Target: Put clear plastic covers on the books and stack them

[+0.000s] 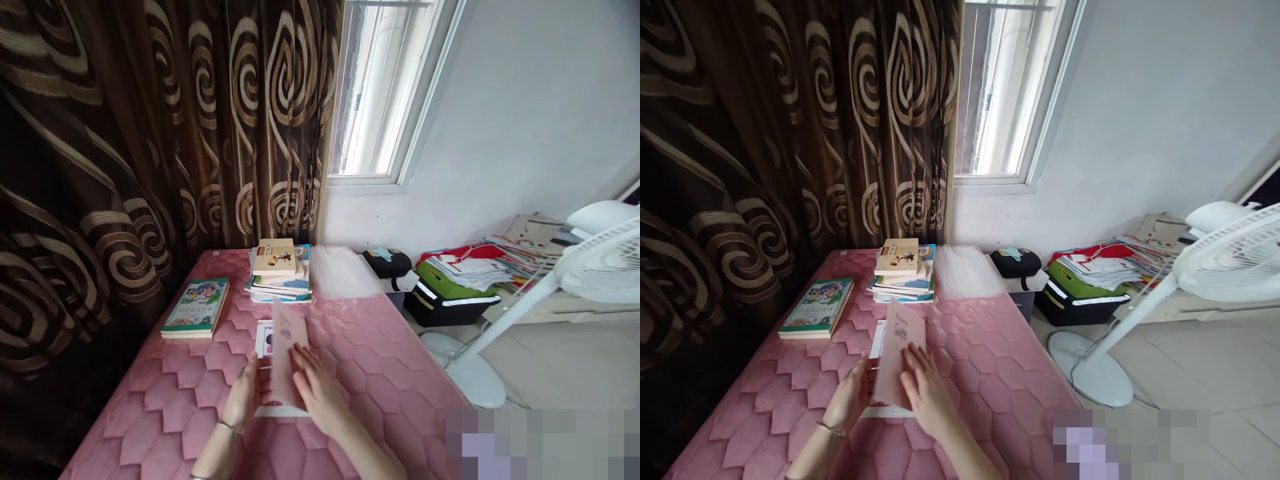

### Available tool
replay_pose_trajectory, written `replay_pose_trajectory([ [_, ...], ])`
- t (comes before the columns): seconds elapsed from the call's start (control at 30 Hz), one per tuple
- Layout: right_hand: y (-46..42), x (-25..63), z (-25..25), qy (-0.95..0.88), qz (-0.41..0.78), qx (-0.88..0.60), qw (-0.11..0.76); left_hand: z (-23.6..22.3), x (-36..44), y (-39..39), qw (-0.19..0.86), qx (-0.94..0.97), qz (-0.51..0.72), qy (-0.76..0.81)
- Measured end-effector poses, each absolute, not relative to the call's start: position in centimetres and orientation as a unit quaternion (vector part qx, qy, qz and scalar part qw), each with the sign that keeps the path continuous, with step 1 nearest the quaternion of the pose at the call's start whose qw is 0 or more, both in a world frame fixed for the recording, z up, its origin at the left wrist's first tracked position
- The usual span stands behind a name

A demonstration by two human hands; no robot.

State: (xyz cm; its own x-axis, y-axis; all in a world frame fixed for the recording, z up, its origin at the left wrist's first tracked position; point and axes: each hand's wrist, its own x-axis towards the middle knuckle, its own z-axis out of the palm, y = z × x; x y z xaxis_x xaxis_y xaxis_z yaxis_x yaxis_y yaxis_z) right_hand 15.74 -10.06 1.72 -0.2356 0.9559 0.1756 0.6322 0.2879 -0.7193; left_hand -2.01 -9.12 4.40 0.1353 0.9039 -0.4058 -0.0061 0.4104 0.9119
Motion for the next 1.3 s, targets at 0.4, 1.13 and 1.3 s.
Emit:
replay_pose_trajectory([
  [0.4,-10.7,14.0,0.2,-0.843,0.123,-0.504,0.141,1.8,-4.7,-11.3,0.440,0.523,0.185,0.706],
  [1.13,-4.0,11.6,0.2,-0.877,0.108,-0.458,0.095,2.5,-4.0,-12.5,0.121,0.641,0.009,0.758],
  [1.3,-2.8,9.2,-0.1,-0.926,0.105,-0.348,0.104,2.5,-4.3,-12.3,0.136,0.650,0.015,0.748],
])
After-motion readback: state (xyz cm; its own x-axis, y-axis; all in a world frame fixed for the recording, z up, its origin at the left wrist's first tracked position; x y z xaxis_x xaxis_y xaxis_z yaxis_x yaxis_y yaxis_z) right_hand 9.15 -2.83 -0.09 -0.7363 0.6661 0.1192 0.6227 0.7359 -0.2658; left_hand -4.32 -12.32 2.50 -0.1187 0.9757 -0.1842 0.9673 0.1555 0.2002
